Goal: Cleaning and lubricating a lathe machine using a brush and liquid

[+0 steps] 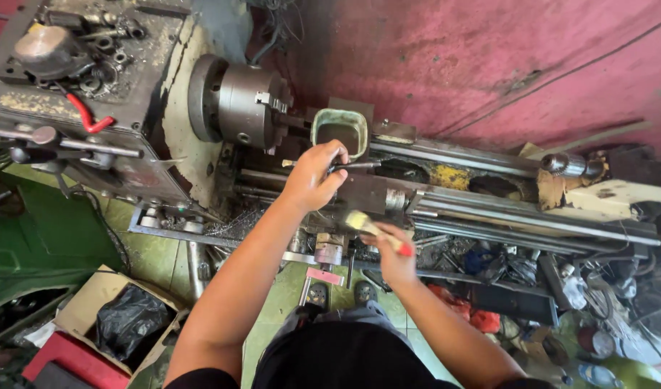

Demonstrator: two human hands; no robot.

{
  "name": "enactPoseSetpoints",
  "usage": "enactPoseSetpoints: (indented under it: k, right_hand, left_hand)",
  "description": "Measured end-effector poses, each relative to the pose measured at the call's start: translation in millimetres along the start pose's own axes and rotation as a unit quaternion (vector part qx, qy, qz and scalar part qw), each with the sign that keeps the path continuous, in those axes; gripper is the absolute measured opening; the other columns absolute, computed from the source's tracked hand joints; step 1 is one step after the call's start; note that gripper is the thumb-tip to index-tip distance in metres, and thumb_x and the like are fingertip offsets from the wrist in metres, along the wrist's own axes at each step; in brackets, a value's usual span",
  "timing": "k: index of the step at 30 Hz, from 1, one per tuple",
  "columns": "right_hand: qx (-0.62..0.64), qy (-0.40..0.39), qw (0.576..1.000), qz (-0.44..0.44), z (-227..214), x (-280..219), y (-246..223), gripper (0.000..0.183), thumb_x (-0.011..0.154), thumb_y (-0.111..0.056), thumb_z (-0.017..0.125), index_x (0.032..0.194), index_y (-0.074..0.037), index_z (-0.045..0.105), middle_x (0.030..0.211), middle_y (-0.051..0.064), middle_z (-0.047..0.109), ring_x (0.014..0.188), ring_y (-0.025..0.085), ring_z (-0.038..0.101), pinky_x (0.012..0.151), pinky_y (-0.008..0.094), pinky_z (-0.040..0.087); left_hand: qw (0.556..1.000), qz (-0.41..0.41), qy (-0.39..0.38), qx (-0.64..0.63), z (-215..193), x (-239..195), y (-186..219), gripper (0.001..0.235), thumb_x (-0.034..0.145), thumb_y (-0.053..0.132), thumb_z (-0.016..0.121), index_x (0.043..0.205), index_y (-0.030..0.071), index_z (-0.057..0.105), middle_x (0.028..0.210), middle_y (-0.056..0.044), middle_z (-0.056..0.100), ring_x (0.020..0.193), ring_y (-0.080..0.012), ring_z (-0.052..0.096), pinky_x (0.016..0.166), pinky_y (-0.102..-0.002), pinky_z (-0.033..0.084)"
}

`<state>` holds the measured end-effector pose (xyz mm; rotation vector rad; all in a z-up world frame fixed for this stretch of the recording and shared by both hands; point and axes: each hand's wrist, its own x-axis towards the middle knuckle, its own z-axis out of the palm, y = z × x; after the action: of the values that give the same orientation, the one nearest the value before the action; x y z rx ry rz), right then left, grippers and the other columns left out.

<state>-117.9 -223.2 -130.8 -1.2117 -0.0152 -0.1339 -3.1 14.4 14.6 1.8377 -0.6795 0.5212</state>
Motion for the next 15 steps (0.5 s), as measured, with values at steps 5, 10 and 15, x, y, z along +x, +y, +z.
enactPoseSetpoints:
  k: [5, 10, 15]
  right_hand:
    - [-0.254, -0.168, 0.933, -0.193, 32, 19, 10, 0.026, 0.083, -0.006, 0.075, 0.108, -0.008, 0.082, 0.097, 0.013, 0.081, 0.089, 0.031, 0.078, 0.078, 0.039, 0.061]
    - [-0.293, -0.233, 0.884, -0.278, 54, 27, 8, 0.023, 0.082, -0.013, 0.078, 0.105, -0.007, 0.082, 0.091, 0.013, 0.079, 0.082, 0.035, 0.076, 0.075, 0.043, 0.062]
    - [-0.336, -0.296, 0.844, -0.296, 57, 34, -19, 0.020, 0.089, -0.011, 0.071, 0.107, -0.008, 0.079, 0.092, 0.016, 0.078, 0.079, 0.042, 0.074, 0.066, 0.050, 0.060]
  left_hand:
    - [1.000, 0.006, -0.017, -0.015, -3, 2, -1, 0.017, 0.087, 0.023, 0.066, 0.100, 0.012, 0.061, 0.078, -0.012, 0.061, 0.074, -0.0388, 0.065, 0.071, -0.047, 0.053]
    - [0.998, 0.008, -0.019, -0.064, -3, 4, -9, 0.018, 0.090, 0.028, 0.064, 0.099, 0.012, 0.062, 0.079, -0.011, 0.062, 0.075, -0.0370, 0.066, 0.071, -0.045, 0.053]
    - [0.997, 0.018, -0.005, -0.070, 0, -2, -10, 0.015, 0.088, 0.020, 0.067, 0.099, 0.010, 0.065, 0.084, -0.013, 0.067, 0.082, -0.0391, 0.068, 0.077, -0.046, 0.054]
